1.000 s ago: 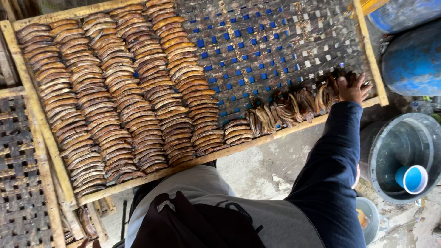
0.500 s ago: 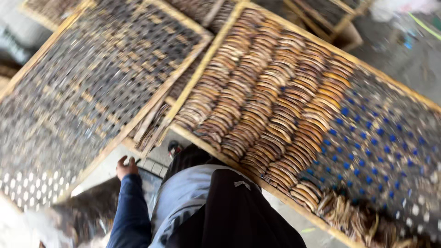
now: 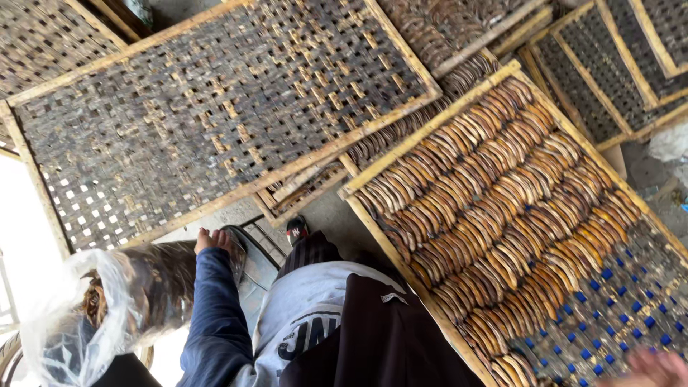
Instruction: The person sorts dried banana slices on woven bamboo drying trays, gathering loose pieces into a pile and placing rejected pieces into a plastic bag. They then lift and reposition a tray and continue separating and arranging dried banana slices across the tray surface by hand.
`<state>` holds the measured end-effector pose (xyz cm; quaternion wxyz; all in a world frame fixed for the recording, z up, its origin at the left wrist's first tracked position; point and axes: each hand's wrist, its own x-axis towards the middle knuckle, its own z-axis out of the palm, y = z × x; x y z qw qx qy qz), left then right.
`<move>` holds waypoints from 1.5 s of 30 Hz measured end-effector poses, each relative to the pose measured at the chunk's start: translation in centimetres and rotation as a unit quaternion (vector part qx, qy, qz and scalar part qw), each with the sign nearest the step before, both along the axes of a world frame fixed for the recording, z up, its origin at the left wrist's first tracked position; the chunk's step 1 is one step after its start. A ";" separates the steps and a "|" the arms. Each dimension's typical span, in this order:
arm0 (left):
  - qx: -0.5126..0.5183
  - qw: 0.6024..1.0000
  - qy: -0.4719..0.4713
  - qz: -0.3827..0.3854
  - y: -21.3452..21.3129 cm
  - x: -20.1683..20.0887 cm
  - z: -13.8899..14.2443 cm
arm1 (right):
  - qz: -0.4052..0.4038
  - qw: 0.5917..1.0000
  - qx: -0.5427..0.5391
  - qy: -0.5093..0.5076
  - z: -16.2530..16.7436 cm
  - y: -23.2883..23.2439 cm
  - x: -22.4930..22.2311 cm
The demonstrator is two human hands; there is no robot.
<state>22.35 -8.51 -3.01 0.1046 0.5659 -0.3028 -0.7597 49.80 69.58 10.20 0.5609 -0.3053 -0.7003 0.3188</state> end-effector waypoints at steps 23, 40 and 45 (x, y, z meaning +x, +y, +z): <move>0.150 0.971 -0.124 0.137 -5.7 -8.0 -5.3 | 0.138 0.732 -0.652 -0.141 -11.2 -42.2 -46.2; 0.108 0.969 -0.118 0.188 -4.5 -8.4 -2.5 | 0.462 0.560 -0.688 -0.025 -8.6 -36.1 -54.5; 0.153 0.950 -0.074 0.264 -4.4 -9.0 -2.5 | 0.572 0.555 -0.601 0.058 -9.5 -33.8 -54.6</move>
